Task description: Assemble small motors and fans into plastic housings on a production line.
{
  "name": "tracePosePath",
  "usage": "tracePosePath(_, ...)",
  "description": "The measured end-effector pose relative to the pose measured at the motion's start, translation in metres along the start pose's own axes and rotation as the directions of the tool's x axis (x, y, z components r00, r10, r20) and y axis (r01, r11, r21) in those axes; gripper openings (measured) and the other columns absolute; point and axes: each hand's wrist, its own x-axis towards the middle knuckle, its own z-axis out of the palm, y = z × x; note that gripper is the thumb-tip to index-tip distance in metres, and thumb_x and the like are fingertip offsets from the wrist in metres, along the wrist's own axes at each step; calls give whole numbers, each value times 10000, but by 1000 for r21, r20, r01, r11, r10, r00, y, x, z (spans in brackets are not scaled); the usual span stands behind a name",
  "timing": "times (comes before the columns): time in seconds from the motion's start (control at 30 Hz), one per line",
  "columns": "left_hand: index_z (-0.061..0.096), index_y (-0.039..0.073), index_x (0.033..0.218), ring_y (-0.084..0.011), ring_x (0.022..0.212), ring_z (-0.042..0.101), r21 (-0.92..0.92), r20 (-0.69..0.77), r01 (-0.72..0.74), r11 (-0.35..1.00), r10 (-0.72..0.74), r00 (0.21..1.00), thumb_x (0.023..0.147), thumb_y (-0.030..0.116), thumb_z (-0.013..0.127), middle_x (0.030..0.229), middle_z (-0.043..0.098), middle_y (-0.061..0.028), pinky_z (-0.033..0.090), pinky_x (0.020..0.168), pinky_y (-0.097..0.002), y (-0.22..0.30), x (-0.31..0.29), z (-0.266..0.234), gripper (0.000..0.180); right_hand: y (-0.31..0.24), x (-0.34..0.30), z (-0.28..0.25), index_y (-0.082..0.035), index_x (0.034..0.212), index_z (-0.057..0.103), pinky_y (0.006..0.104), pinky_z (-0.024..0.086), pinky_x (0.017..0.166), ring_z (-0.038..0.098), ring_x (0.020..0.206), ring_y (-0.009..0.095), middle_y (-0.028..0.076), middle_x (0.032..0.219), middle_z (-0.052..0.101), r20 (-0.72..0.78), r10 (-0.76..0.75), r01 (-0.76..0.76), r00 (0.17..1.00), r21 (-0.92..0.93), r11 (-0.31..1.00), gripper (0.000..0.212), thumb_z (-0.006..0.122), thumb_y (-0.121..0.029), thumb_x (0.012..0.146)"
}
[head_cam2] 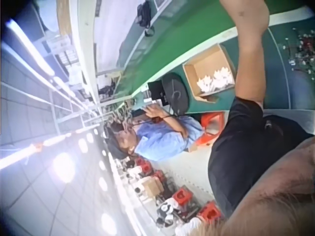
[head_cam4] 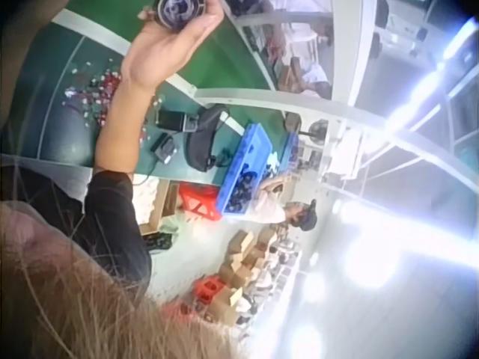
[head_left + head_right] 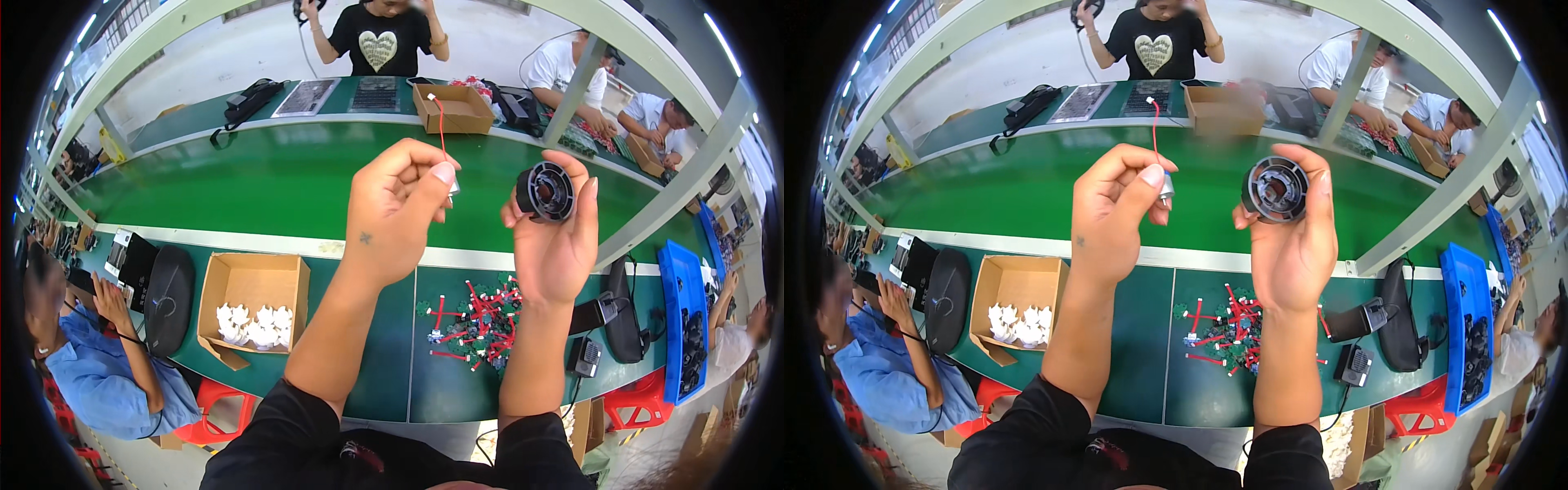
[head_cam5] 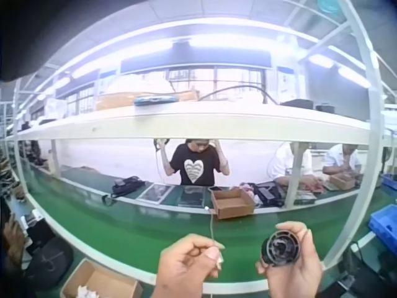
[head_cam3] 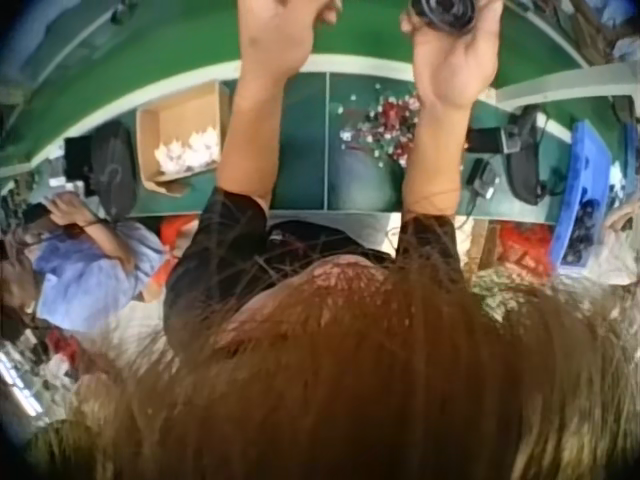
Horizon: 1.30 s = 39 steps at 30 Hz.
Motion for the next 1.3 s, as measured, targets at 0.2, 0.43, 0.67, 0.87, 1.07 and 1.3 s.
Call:
tracePosePath(0.2,630,-38,1116,-113,678,582,-138,127,22,990,-5,992,1073,307,554,806,607,-51,475,615,-254,-2,-1,0,356,-1,2,-3,-4,1156,597,340,529,674,640,793,149,70,909,651,-26,33,-36,999,-89,995,458,370,-401,1125)
tracePosePath(0.43,591,-15,1201,-76,710,590,-300,120,-45,953,84,989,1047,309,621,840,639,-29,485,645,-234,-6,-3,1,360,-1,2,0,7,1080,622,355,559,719,656,805,168,86,908,653,-32,41,-46,999,-148,988,436,410,-372,1117)
tracePosePath(0.67,548,-26,1195,-148,669,581,-250,159,-82,965,124,979,1054,369,596,843,594,-66,477,590,-281,-7,-2,0,422,-1,4,4,33,1042,654,332,569,771,687,903,192,113,975,678,-114,-42,15,993,-227,974,287,569,-240,1062)
tracePosePath(0.87,549,-25,1204,-114,688,575,-166,257,-25,986,68,964,1015,317,671,854,624,-64,485,619,-260,-5,-5,-2,409,-13,7,-5,33,1009,674,292,523,776,642,888,150,85,955,675,46,77,-60,996,-299,952,185,634,-148,1006)
tracePosePath(1.07,546,-20,1213,-104,723,584,-205,295,23,979,40,955,986,305,719,877,637,-61,483,641,-236,-10,-5,4,433,-10,6,-8,24,917,668,290,479,801,594,897,146,79,936,659,120,49,3,992,-400,917,139,692,-107,955)
tracePosePath(1.3,599,-22,1151,-113,775,600,57,11,-498,865,498,867,1013,345,669,913,663,-86,479,662,-245,-21,-3,6,398,-13,2,2,37,931,687,300,483,839,592,946,161,99,1024,627,178,-69,166,982,-618,769,72,728,5,882)
